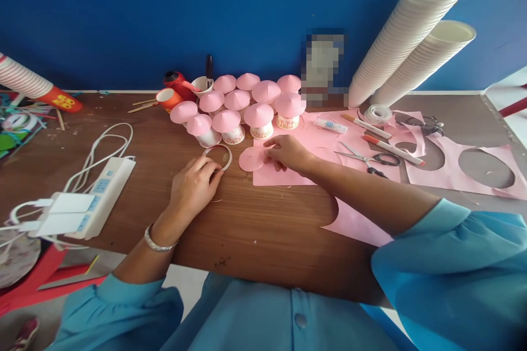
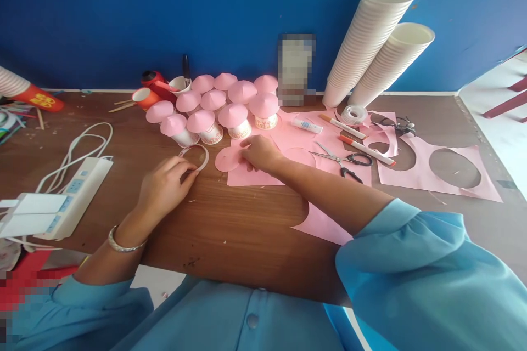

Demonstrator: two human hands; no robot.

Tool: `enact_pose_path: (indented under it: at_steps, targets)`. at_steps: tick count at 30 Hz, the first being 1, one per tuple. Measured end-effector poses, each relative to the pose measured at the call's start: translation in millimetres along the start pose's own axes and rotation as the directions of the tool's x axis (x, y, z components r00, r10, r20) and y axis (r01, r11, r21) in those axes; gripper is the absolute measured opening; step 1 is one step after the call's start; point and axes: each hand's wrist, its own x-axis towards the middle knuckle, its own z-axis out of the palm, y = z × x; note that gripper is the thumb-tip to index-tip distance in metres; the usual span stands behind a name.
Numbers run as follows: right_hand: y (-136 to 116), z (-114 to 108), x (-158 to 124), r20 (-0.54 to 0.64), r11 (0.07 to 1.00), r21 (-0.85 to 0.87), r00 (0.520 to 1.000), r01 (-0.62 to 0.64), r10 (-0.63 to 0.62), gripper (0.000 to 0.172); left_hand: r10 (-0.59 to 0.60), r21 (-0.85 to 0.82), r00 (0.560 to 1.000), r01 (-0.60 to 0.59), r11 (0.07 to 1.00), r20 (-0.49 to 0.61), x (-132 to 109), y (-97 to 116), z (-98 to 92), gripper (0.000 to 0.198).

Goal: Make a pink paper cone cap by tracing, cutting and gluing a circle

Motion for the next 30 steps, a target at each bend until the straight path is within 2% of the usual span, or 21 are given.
enact_pose_path:
  at_steps: [2, 4, 5, 7, 9, 12, 15, 18, 20, 22, 26, 30]
  targets:
    - [-3.0, -3.9, -13.8, -0.024, 1.000, -0.026, 1.000, 0.013, -0.014, 0.019, 0.004, 0.009, 1.000, -0.004, 1.000, -0.006, -1.8, -0.5, -2.4, 0.018]
    - [-3.2, -11.0, -35.5, -0.032, 0.994, -0.087, 0.997, 0.066, -0.069, 0.017, 0.025, 0.000, 0.999, -0.025, 1.000, -0.045, -3.2, 1.7, -6.5, 0.017]
    - [-1.6, -15.6, -49.1, -0.010, 0.960, -0.217, 0.982, 0.180, -0.187, 0.010, 0.053, -0.011, 0.996, -0.054, 0.998, -0.069, -2.9, 4.2, -8.6, 0.019]
    - [4.6, -25.6, -79.2, 0.072, 0.790, -0.465, 0.907, 0.399, -0.415, 0.015, 0.151, -0.045, 0.982, -0.156, 0.987, -0.110, 1.8, 12.4, -11.7, 0.025]
    - [13.3, -34.9, -109.2, 0.231, 0.595, -0.600, 0.828, 0.535, -0.512, 0.024, 0.283, -0.088, 0.951, -0.295, 0.951, -0.125, 12.7, 24.2, -10.9, 0.033]
    - [27.5, -47.1, -143.7, 0.317, 0.343, -0.740, 0.749, 0.579, -0.582, 0.027, 0.449, -0.147, 0.888, -0.459, 0.876, -0.095, 36.3, 44.2, -1.7, 0.037]
    - [40.1, -60.4, -162.8, 0.322, 0.206, -0.804, 0.698, 0.559, -0.639, 0.022, 0.491, -0.189, 0.871, -0.488, 0.852, -0.033, 56.2, 57.5, 9.1, 0.039]
    - [50.8, -74.5, -173.7, 0.264, 0.163, -0.862, 0.699, 0.480, -0.664, 0.027, 0.438, -0.218, 0.899, -0.428, 0.877, -0.005, 63.6, 55.3, 10.9, 0.044]
    - [57.6, -81.8, -177.7, 0.233, 0.154, -0.893, 0.727, 0.424, -0.646, 0.027, 0.378, -0.210, 0.925, -0.377, 0.902, -0.038, 61.8, 46.8, 6.7, 0.046]
    - [64.3, -86.1, -178.3, 0.222, 0.134, -0.908, 0.727, 0.397, -0.650, 0.025, 0.319, -0.177, 0.945, -0.327, 0.928, -0.075, 56.8, 36.9, 1.6, 0.043]
    - [71.6, -84.4, -171.8, 0.255, 0.104, -0.900, 0.704, 0.424, -0.663, 0.024, 0.267, -0.123, 0.962, -0.273, 0.954, -0.059, 46.1, 26.6, -1.5, 0.033]
    - [65.5, -77.9, -166.1, 0.285, 0.089, -0.884, 0.680, 0.459, -0.676, 0.021, 0.312, -0.127, 0.949, -0.315, 0.941, -0.044, 41.6, 28.1, 2.8, 0.030]
